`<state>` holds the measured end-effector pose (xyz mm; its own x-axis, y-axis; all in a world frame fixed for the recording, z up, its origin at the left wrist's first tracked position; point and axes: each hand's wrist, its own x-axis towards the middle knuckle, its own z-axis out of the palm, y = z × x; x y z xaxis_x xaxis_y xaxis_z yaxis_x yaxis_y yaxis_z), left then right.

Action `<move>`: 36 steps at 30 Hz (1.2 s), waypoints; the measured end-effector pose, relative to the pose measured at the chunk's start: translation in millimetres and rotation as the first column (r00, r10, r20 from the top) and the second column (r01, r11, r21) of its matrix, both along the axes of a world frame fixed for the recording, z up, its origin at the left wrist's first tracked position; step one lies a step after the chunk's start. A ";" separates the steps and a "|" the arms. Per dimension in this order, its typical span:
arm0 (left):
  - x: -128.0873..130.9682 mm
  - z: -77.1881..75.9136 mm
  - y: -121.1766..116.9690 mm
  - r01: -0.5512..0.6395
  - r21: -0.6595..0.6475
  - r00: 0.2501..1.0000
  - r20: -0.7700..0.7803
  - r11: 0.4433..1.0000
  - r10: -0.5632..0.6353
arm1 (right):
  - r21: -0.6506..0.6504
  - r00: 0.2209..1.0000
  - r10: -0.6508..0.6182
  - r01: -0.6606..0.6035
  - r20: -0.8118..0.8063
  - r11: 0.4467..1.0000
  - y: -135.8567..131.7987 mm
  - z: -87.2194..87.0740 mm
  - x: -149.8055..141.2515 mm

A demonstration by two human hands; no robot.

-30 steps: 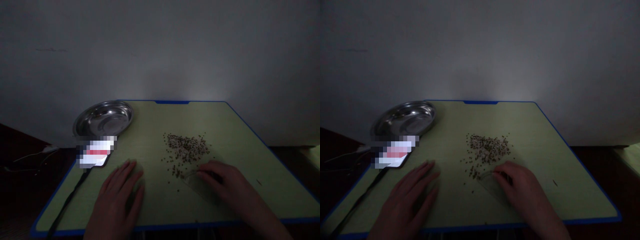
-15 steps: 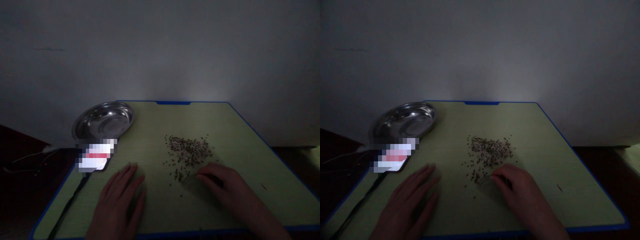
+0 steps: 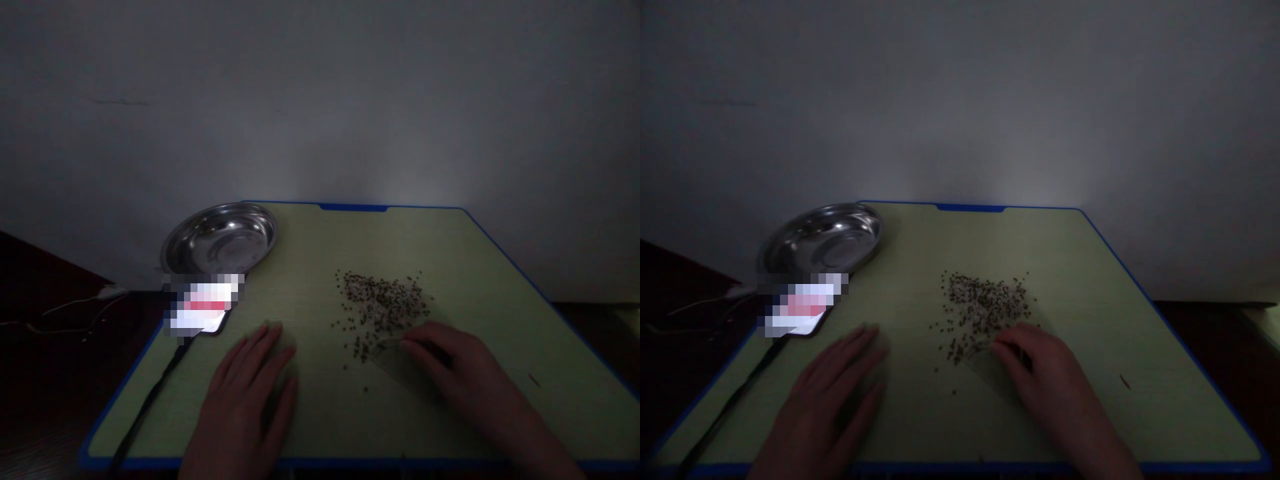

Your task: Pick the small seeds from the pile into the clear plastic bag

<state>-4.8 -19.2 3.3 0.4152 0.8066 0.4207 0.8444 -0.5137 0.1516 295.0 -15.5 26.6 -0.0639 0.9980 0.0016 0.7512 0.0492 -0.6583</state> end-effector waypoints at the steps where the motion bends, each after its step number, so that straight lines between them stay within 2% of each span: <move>1: 0.4 0.3 -0.2 -0.002 -0.002 1.000 0.000 1.000 0.002 | -0.006 1.000 0.001 -0.001 0.009 1.000 0.6 -1.0 -0.5; 7: 2.1 1.4 -2.5 -0.012 -0.010 1.000 0.004 1.000 0.012 | 0.048 0.997 -0.081 0.080 0.011 0.996 4.2 0.1 -0.2; 15: -0.9 0.7 -0.9 0.005 0.002 1.000 0.025 1.000 -0.005 | 0.049 0.973 -0.197 0.204 -0.117 0.978 1.3 1.3 1.0; 18: -8.8 -2.3 -14.2 0.072 -0.016 0.990 0.123 0.997 -0.070 | 0.069 0.958 -0.244 0.257 -0.152 0.964 0.3 -0.2 0.5; 21: -11.1 -11.7 -27.1 0.250 -0.166 0.955 0.207 0.954 -0.214 | 0.082 0.946 -0.275 0.292 -0.172 0.953 0.6 0.0 0.7; 23: -5.0 -20.1 -23.6 0.277 -0.191 0.949 0.206 0.942 -0.238 | 0.090 0.937 -0.302 0.321 -0.174 0.943 1.2 0.8 0.8; 25: 4.7 -27.9 -8.7 0.287 -0.223 0.946 0.218 0.931 -0.240 | 0.091 0.931 -0.318 0.338 -0.176 0.937 1.5 1.8 0.9; 28: 14.2 -35.3 19.4 0.326 -0.281 0.932 0.255 0.903 -0.257 | 0.085 0.936 -0.307 0.325 -0.173 0.942 1.2 3.6 1.4; 30: 14.3 -37.6 29.7 0.328 -0.319 0.927 0.288 0.889 -0.239 | 0.090 0.943 -0.287 0.304 -0.170 0.948 0.4 5.1 2.9; 33: 12.5 -38.4 26.7 0.345 -0.385 0.909 0.365 0.856 -0.202 | 0.110 0.952 -0.255 0.275 -0.167 0.955 -1.5 7.9 6.9; 36: 13.9 -33.8 6.2 0.360 -0.404 0.896 0.402 0.841 -0.190 | 0.137 0.972 -0.194 0.213 -0.136 0.967 -3.8 10.1 10.9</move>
